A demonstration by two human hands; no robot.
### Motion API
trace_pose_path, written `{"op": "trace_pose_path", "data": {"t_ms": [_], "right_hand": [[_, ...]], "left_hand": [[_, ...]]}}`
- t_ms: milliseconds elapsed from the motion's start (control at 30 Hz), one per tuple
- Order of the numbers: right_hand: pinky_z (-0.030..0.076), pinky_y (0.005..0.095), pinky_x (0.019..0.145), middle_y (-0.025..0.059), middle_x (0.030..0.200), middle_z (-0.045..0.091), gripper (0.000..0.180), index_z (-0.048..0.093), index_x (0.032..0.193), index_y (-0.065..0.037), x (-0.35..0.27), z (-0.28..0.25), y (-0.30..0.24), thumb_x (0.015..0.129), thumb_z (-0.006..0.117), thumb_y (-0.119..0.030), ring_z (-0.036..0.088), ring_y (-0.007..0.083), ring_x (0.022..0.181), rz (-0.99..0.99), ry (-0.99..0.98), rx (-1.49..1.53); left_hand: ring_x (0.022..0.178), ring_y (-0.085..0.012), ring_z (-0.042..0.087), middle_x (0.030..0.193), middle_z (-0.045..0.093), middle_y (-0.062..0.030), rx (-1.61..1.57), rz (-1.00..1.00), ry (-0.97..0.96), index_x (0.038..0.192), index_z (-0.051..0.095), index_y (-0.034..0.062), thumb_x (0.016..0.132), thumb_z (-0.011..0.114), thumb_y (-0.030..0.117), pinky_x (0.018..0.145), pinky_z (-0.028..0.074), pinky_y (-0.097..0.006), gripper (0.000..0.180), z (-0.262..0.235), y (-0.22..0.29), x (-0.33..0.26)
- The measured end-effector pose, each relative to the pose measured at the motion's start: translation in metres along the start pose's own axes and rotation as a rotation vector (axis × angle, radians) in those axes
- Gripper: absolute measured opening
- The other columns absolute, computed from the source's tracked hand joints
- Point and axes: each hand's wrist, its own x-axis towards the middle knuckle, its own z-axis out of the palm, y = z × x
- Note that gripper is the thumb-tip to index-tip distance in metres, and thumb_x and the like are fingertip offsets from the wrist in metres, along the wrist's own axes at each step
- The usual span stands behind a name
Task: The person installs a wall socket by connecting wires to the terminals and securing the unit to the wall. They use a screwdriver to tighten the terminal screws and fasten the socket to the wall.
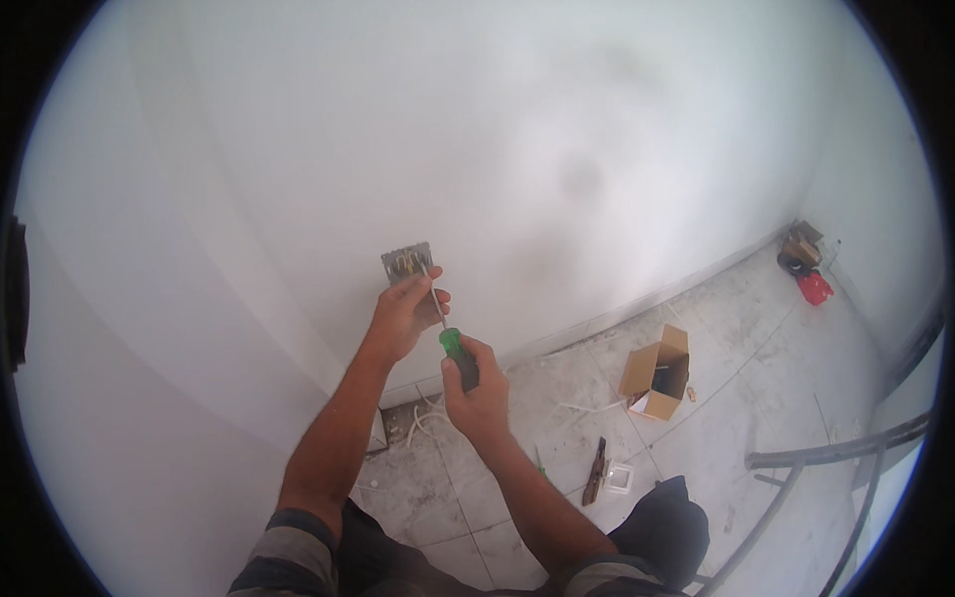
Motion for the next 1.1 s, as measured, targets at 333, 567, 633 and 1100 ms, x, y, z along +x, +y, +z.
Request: {"op": "trace_pose_path", "data": {"t_ms": [333, 567, 633, 1100], "right_hand": [[0.052, 0.0289, 0.081, 0.0103, 0.103, 0.07, 0.035, 0.059, 0.126, 0.001, 0.008, 0.004, 0.007, 0.096, 0.068, -0.013, 0.064, 0.0129, 0.09, -0.065, 0.001, 0.009], [0.056, 0.0351, 0.08, 0.0176, 0.108, 0.067, 0.038, 0.061, 0.126, 0.002, 0.01, 0.001, 0.005, 0.09, 0.071, -0.005, 0.069, 0.0255, 0.094, -0.21, 0.009, -0.185], [0.057, 0.0375, 0.081, 0.0194, 0.111, 0.065, 0.041, 0.062, 0.127, 0.001, 0.011, -0.001, -0.006, 0.087, 0.072, -0.002, 0.07, 0.0302, 0.096, -0.239, -0.002, -0.27], [0.057, 0.0357, 0.077, 0.0171, 0.108, 0.068, 0.039, 0.062, 0.131, 0.003, 0.014, -0.001, 0.01, 0.093, 0.069, -0.005, 0.069, 0.0275, 0.089, -0.18, 0.018, -0.129]], "left_hand": [[0.088, -0.02, 0.065, 0.098, 0.067, -0.0107, 0.034, 0.001, 0.046, 0.138, 0.057, -0.0003, 0.106, 0.056, 0.027, 0.082, 0.056, -0.037, 0.042, 0.002, 0.001, 0.003], [0.088, -0.0204, 0.064, 0.099, 0.067, -0.0112, -0.018, 0.026, 0.034, 0.136, 0.058, -0.0012, 0.106, 0.055, 0.026, 0.082, 0.056, -0.037, 0.041, 0.003, -0.004, 0.006], [0.089, -0.0211, 0.064, 0.1, 0.067, -0.0116, -0.04, 0.024, 0.036, 0.136, 0.058, -0.0013, 0.106, 0.055, 0.025, 0.082, 0.056, -0.037, 0.04, 0.002, -0.004, 0.006], [0.086, -0.0216, 0.071, 0.096, 0.072, -0.0118, -0.112, -0.004, 0.04, 0.129, 0.061, 0.0019, 0.107, 0.054, 0.023, 0.075, 0.059, -0.035, 0.031, 0.002, -0.008, 0.011]]}}
